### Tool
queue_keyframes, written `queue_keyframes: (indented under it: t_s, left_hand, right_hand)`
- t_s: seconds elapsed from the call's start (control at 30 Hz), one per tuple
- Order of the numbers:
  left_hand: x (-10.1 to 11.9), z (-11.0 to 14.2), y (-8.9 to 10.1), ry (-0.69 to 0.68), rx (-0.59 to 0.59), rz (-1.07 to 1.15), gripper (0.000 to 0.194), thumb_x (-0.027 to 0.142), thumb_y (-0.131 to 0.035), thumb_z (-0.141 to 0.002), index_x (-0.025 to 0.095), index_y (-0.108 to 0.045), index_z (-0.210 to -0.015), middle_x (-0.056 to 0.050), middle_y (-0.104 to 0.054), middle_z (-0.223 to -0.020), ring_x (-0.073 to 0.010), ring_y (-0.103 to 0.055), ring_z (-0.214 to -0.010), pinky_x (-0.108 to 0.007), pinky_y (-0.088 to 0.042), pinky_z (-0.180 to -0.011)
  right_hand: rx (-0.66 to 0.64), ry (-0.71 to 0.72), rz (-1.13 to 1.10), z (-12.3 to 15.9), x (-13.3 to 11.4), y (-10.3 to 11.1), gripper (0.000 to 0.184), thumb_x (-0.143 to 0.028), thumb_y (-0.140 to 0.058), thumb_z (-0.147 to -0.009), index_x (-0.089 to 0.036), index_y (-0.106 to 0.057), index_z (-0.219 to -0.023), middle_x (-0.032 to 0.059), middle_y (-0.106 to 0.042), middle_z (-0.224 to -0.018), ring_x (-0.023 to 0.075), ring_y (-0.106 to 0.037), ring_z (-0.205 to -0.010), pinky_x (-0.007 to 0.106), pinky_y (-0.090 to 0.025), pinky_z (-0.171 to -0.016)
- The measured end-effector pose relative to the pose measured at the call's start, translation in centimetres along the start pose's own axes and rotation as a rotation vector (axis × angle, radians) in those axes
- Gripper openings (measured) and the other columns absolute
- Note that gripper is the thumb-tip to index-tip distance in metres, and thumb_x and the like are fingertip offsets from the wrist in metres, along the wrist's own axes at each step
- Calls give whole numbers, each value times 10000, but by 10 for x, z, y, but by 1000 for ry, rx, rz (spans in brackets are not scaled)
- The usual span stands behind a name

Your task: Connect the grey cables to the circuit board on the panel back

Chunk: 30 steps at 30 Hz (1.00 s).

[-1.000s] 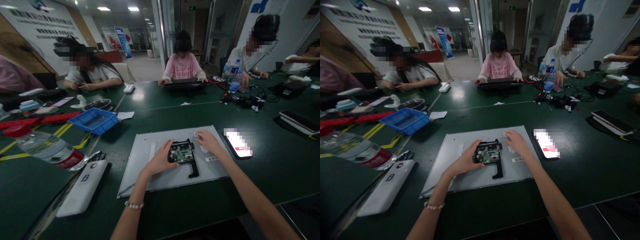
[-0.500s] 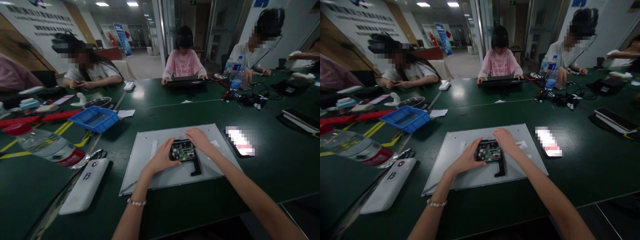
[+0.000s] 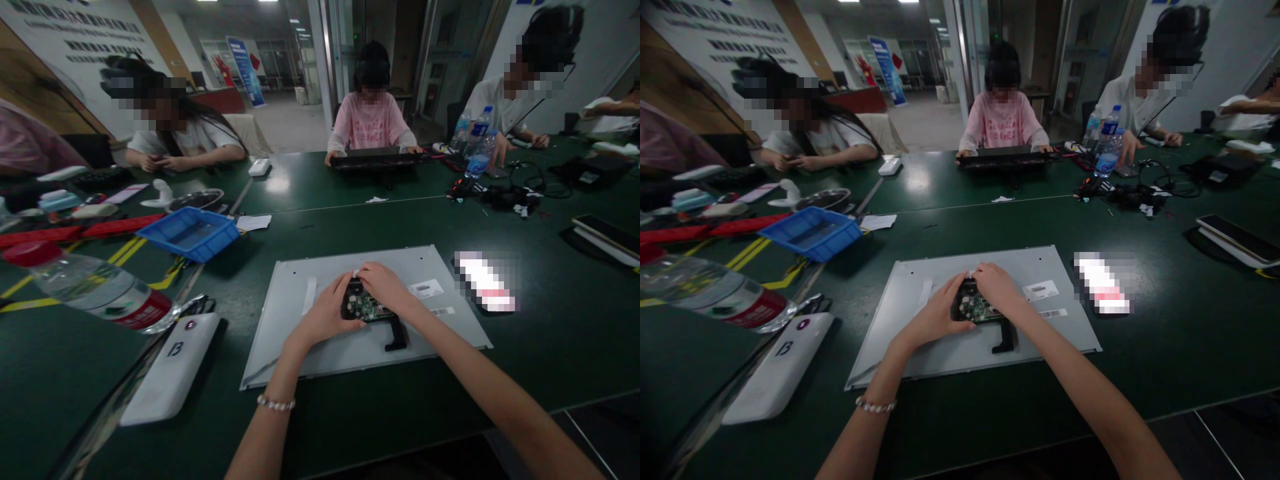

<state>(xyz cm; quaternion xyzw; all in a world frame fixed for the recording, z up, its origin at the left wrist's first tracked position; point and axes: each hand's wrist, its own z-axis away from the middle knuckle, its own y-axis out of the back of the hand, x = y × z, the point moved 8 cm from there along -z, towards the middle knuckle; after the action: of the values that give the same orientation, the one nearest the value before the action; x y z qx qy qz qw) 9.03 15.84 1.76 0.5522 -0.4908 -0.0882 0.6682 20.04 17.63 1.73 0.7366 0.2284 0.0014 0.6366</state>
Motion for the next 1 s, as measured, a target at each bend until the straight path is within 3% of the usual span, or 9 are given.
queue_keyframes:
  t_s: [0.27, 0.4, 0.67, 0.8, 1.0]
  left_hand:
    - [2, 2, 0, -1, -1, -12, 1038, 471, -694, -694, 236, -54, -1477, -121, -199, -1522, -331, -257, -1369, -504, -255, -1122]
    - [1, 3, 0, 31, -21, -4, 1053, 472, -696, -689, 256, -35, -1480, -117, -195, -1524, -350, -256, -1368, -527, -262, -1110]
    - [1, 4, 1, 45, -33, -19, 1039, 482, -687, -695, 242, -53, -1483, -109, -186, -1529, -350, -241, -1374, -515, -255, -1122]
    - [1, 5, 1, 49, -42, -23, 1031, 496, -678, -702, 231, -61, -1485, -121, -182, -1528, -357, -239, -1373, -532, -253, -1115]
    - [2, 5, 1, 61, -44, -8, 1035, 507, -677, -705, 250, -50, -1487, -111, -170, -1535, -366, -246, -1368, -542, -265, -1107]
  right_hand:
    - [16, -43, -52, 0, 0, 9, 345, -147, -418, -894, -146, -561, -1207, 109, -648, -1091, 203, -569, -1036, 300, -415, -911]
    - [63, -119, -92, 10, 17, 25, 373, -192, -422, -899, -155, -542, -1251, 103, -643, -1144, 203, -580, -1044, 313, -427, -914]
    - [-54, -308, -140, 77, 96, 37, 332, -221, -555, -802, -139, -652, -1109, 129, -644, -1107, 233, -603, -1003, 338, -443, -892]
    - [-66, -352, -193, 100, 104, 37, 292, -218, -571, -765, -143, -683, -1024, 117, -647, -1060, 220, -620, -930, 336, -464, -841]
    - [-42, -401, -329, 110, 103, 32, 232, -203, -547, -759, -170, -678, -948, 82, -678, -933, 189, -642, -811, 324, -497, -728]
